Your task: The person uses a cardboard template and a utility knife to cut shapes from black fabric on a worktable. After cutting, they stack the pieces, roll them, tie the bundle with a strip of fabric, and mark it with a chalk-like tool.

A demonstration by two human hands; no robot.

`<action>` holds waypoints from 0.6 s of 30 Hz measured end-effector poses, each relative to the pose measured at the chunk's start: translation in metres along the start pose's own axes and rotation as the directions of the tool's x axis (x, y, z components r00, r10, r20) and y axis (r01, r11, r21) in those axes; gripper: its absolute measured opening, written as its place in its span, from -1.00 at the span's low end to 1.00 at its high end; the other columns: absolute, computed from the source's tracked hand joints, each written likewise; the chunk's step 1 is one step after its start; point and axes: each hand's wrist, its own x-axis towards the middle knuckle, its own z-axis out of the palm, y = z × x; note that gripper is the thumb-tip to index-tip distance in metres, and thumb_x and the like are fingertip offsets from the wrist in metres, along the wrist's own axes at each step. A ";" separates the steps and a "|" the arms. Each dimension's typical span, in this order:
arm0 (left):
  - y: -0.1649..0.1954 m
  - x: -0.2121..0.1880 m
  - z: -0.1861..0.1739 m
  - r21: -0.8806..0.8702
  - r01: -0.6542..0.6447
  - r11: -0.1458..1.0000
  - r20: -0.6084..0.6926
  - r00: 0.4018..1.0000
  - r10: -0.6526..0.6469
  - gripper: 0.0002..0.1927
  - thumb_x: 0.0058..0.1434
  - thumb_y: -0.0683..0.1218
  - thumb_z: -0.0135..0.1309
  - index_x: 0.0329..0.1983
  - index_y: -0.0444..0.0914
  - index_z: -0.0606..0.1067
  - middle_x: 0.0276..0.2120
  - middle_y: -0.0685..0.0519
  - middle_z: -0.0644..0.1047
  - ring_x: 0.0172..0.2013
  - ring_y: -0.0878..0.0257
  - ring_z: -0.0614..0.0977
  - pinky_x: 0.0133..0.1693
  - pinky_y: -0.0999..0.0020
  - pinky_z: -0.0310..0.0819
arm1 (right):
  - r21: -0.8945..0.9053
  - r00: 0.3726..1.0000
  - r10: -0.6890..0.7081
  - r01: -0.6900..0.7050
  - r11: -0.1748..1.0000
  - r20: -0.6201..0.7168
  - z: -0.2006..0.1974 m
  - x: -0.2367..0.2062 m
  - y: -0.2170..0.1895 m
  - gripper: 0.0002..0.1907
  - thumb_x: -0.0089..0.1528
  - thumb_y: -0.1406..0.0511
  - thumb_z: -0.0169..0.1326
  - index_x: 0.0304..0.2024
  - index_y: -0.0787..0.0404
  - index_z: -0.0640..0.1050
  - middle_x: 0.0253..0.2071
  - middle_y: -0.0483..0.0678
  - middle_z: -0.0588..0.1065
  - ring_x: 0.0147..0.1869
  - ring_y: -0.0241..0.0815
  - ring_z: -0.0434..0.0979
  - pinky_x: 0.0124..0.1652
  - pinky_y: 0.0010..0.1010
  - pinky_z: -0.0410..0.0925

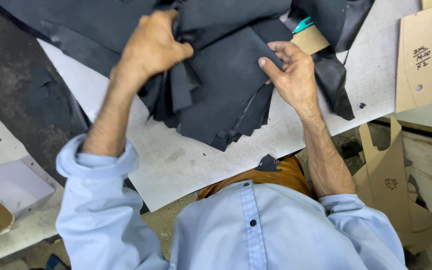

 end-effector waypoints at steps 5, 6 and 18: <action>-0.041 -0.003 -0.036 -0.247 0.490 0.836 0.139 0.872 -0.470 -0.59 0.18 -0.10 0.25 -0.02 -0.49 0.52 -0.45 -0.28 0.56 -0.42 -0.11 0.65 -0.38 -0.01 0.44 | 0.016 1.000 0.008 -0.008 1.000 0.010 0.002 0.003 -0.002 -0.68 0.38 0.40 0.17 0.12 0.50 0.48 -0.14 0.12 0.64 -0.20 -0.28 0.69 -0.36 -0.55 0.54; -0.043 -0.005 -0.034 -0.307 0.483 0.820 0.135 0.875 -0.465 -0.56 0.15 -0.10 0.24 0.03 -0.44 0.51 -0.41 -0.28 0.58 -0.41 -0.07 0.66 -0.35 0.06 0.47 | 0.010 1.000 0.015 -0.015 1.000 0.005 0.002 0.004 -0.003 -0.69 0.37 0.40 0.17 0.11 0.49 0.49 -0.15 0.12 0.64 -0.22 -0.28 0.69 -0.38 -0.55 0.54; 0.051 -0.041 0.043 0.160 0.068 0.985 0.008 0.997 -0.071 0.30 -0.16 0.40 0.48 0.26 -0.64 0.18 0.07 -0.54 0.44 0.05 -0.36 0.56 0.01 -0.13 0.51 | 0.464 0.978 -0.102 0.005 0.886 0.183 0.047 0.058 -0.050 -0.74 0.39 0.43 0.17 0.10 0.40 0.48 -0.10 0.01 0.61 -0.11 -0.33 0.65 -0.25 -0.52 0.57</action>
